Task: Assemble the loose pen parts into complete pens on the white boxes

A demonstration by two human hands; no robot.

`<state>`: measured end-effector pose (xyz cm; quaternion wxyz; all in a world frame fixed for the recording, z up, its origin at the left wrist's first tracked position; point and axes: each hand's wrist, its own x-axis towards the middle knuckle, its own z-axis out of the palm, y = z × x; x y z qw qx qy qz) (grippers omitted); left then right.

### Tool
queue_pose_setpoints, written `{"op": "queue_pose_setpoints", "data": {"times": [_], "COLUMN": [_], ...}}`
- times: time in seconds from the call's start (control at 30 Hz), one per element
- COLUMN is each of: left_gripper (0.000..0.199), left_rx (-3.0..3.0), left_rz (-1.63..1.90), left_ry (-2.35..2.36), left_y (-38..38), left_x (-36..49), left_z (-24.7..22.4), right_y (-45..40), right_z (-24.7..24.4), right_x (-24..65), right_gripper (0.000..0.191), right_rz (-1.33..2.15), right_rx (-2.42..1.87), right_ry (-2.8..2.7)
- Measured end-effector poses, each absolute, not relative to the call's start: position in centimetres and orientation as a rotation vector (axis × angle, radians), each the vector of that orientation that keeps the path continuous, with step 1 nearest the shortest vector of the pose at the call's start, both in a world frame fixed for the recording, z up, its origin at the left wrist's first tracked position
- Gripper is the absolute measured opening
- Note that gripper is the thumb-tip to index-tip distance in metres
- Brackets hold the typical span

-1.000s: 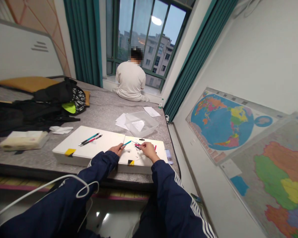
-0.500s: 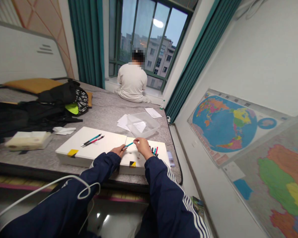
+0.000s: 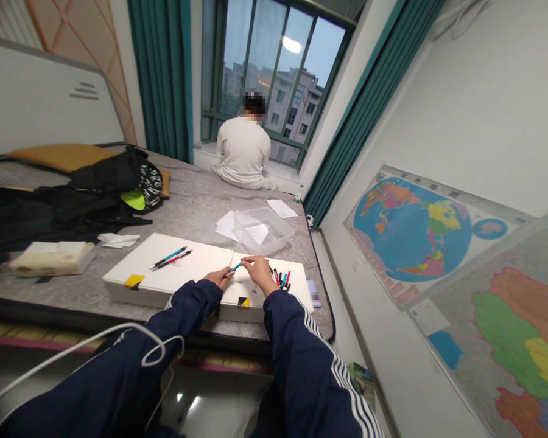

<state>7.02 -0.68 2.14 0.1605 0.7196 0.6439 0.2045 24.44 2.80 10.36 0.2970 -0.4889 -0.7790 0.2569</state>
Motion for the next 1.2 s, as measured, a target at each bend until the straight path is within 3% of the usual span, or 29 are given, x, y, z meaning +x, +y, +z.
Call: {"op": "queue_pose_setpoints", "data": {"times": [0.53,0.67,0.77,0.87,1.2], "left_gripper": [0.043,0.044,0.043,0.044,0.042], "left_rx": [1.948,1.968,2.017,2.017,1.981], "left_rz": [0.523,0.441,0.435,0.454,0.545], "left_ry": [1.898,1.946,1.951,1.95,1.942], "left_y": [-0.5,-0.7,-0.8,-0.8,-1.2], "left_x": [7.5,7.6,7.6,7.5,7.8], "left_z": [3.0,3.2,3.1,3.0,2.9], "right_y": [0.6,0.7,0.9,0.8,-0.4], "right_z": [8.3,7.8,7.5,7.2,6.4], "right_x": [22.4,22.4,22.9,23.8,24.4], "right_gripper": [0.022,0.024,0.036,0.035,0.038], "right_rz": [0.664,0.969,1.406,1.665,1.731], "right_rx": [-1.274,-1.175,-1.062,-0.88,-0.773], "right_ry": [-1.977,-1.799,-1.236,-0.71,-0.531]}}
